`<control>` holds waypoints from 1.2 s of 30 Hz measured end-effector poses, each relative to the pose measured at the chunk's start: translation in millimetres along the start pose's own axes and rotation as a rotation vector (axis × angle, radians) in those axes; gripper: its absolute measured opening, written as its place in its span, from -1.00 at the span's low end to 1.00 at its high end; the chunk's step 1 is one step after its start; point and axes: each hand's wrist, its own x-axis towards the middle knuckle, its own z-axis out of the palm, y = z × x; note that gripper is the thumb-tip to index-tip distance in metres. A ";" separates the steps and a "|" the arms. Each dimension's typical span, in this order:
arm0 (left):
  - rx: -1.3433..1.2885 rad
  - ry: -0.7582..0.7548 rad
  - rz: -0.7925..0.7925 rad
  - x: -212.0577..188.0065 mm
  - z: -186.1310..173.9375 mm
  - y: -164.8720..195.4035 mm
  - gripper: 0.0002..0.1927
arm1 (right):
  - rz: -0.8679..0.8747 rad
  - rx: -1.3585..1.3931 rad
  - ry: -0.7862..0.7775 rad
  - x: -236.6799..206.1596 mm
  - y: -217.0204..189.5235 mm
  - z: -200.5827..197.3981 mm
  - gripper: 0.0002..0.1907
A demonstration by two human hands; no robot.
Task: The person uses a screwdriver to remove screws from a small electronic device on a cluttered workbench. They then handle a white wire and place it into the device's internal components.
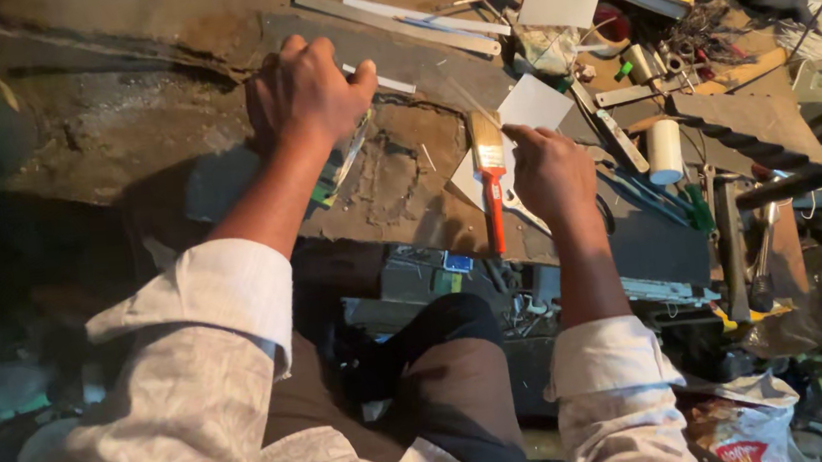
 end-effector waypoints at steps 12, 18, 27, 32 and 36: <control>-0.002 -0.040 -0.027 5.0 -5.0 2.1 -0.53 | 0.052 0.404 0.134 -29.5 -49.6 96.1 -0.87; -0.007 -0.053 -0.045 0.5 -2.4 5.0 -0.54 | 0.146 0.342 0.261 -36.5 -55.5 110.2 -0.82; -0.046 -0.021 -0.033 -3.1 6.1 11.0 -0.54 | 0.130 0.230 0.212 -37.7 -53.0 110.1 -0.82; -0.046 0.000 0.005 -6.9 2.8 12.2 -0.53 | 0.102 0.236 0.220 -36.8 -54.0 106.8 -0.82; -0.034 -0.046 0.023 -6.3 -1.5 15.7 -0.55 | 0.092 0.211 0.195 -37.0 -54.4 104.8 -0.81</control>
